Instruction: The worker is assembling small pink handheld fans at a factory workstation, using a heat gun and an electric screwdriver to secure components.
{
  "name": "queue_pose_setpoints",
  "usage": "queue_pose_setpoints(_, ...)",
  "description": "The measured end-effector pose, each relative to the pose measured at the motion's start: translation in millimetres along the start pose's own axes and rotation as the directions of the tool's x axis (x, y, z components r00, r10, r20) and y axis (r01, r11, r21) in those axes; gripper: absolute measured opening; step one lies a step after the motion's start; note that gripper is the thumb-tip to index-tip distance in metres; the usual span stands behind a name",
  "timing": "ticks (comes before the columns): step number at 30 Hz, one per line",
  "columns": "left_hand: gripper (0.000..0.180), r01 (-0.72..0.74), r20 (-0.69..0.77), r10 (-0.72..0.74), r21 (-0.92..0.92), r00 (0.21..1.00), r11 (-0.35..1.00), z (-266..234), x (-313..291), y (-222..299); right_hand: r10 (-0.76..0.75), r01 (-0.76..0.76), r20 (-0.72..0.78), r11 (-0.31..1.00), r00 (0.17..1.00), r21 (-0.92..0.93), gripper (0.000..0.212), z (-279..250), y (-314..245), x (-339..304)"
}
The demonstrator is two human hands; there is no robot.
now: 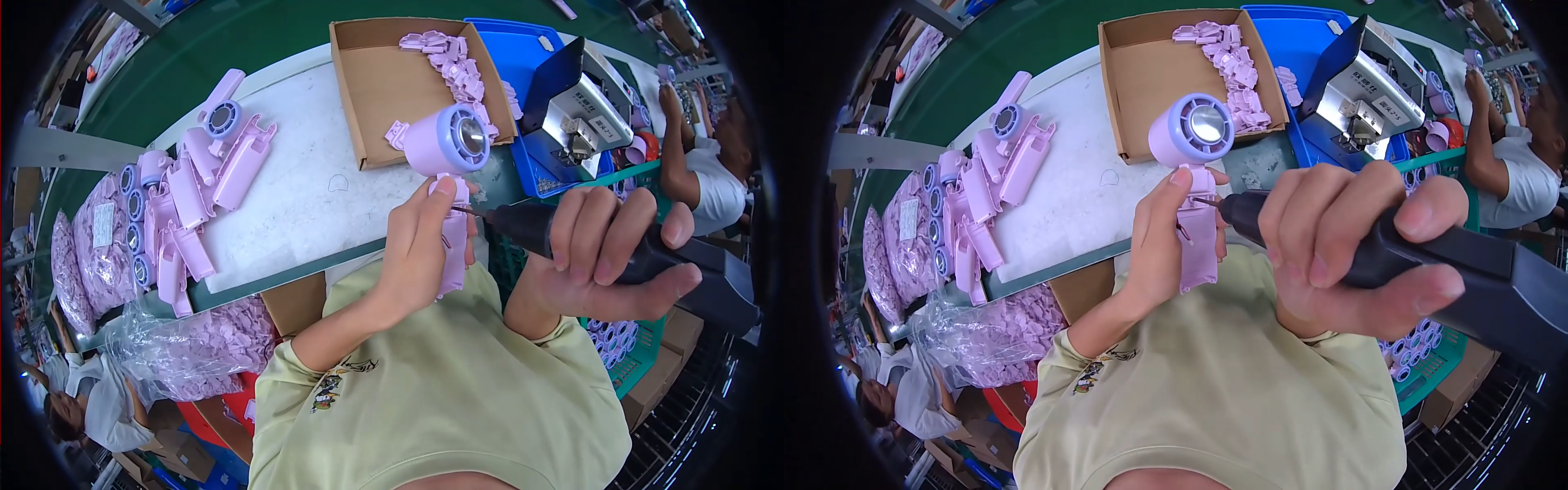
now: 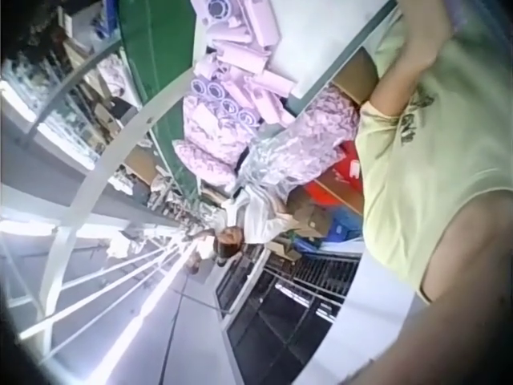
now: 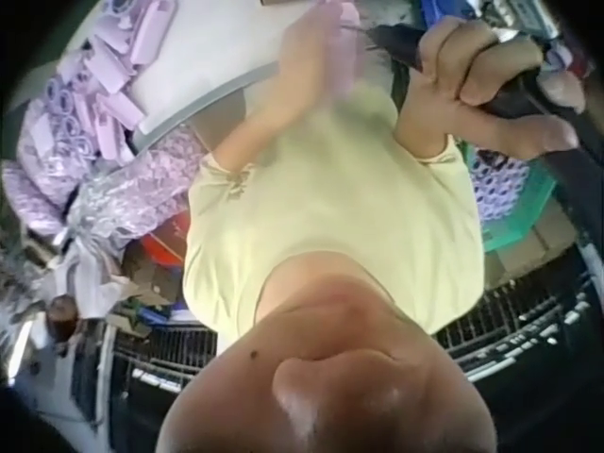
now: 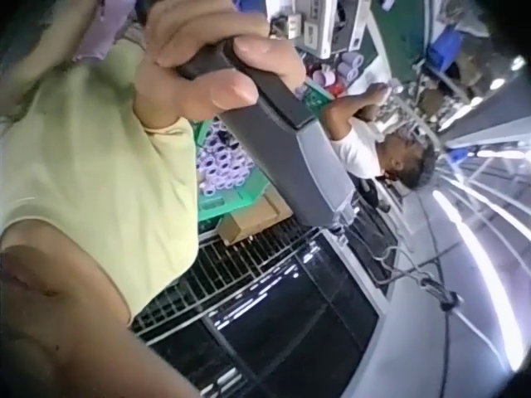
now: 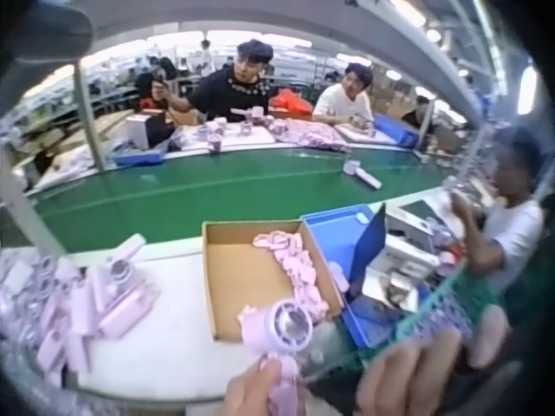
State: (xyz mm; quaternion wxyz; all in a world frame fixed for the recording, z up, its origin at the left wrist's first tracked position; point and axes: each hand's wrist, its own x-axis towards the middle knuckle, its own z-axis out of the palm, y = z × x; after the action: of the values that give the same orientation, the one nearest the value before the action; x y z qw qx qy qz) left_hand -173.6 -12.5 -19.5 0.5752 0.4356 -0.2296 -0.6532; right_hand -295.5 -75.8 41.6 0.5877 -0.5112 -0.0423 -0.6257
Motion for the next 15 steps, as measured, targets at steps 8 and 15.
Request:
queue_pose_setpoints(8, 0.052, -0.062, 0.025, 0.064, -0.067, 0.998, 0.996, -3.4, -3.7, -6.9, 0.04, -0.041, -0.041, 0.999, 0.998, -0.029, 0.036, 12.2, -1.4, 3.3)
queue_pose_setpoints(15, 0.056, -0.085, -0.06, 0.088, 0.057, 0.994, 0.995, -1.4, -3.2, 13.3, -0.068, 0.08, -0.141, 0.994, 0.988, 0.081, 0.038, 11.5, -1.3, 8.9)
